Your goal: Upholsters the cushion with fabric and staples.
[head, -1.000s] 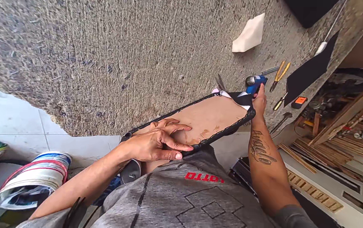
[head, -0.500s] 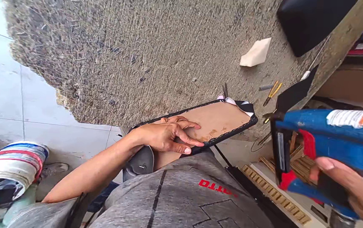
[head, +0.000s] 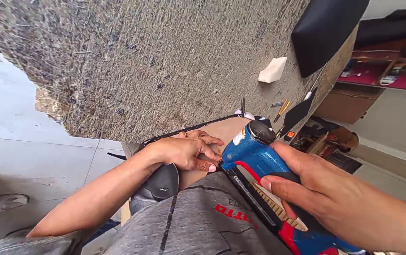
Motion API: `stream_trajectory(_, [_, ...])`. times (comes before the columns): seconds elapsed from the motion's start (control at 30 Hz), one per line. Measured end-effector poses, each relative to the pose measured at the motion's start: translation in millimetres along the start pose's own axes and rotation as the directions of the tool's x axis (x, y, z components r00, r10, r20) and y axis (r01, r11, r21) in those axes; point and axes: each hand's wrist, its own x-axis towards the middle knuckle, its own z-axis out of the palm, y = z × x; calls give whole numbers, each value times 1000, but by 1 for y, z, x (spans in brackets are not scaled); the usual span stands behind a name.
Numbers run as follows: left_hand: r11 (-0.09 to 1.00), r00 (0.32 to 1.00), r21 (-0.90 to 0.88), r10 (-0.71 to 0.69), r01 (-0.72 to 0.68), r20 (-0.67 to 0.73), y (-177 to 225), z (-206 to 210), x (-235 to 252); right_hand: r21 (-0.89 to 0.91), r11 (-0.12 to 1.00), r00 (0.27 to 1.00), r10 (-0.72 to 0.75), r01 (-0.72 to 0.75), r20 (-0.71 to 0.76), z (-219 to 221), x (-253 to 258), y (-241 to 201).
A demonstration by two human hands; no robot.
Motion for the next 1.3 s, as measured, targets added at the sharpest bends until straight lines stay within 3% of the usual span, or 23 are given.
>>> stream_trajectory(0.17, [1000, 1000, 15, -9, 9, -4, -1, 3, 1, -47, 997, 996, 71, -69, 55, -4, 4, -11])
stream_trajectory(0.43, [1000, 1000, -17, 13, -14, -19, -4, 3, 1, 104, 993, 994, -44, 54, -104, -20, -13, 17])
stream_trajectory(0.97, [995, 996, -81, 46, -53, -82, -8, -1, -1, -48, 999, 992, -30, 25, -124, -3, -10, 18])
stream_trajectory(1.17, [995, 992, -65, 69, -76, -105, -10, 3, -1, -77, 996, 998, 31, -35, -57, -7, -5, 11])
stream_trajectory(1.3, [993, 985, -41, 102, -108, -139, -12, 3, -1, -33, 996, 970, -88, 83, -226, -19, -11, 35])
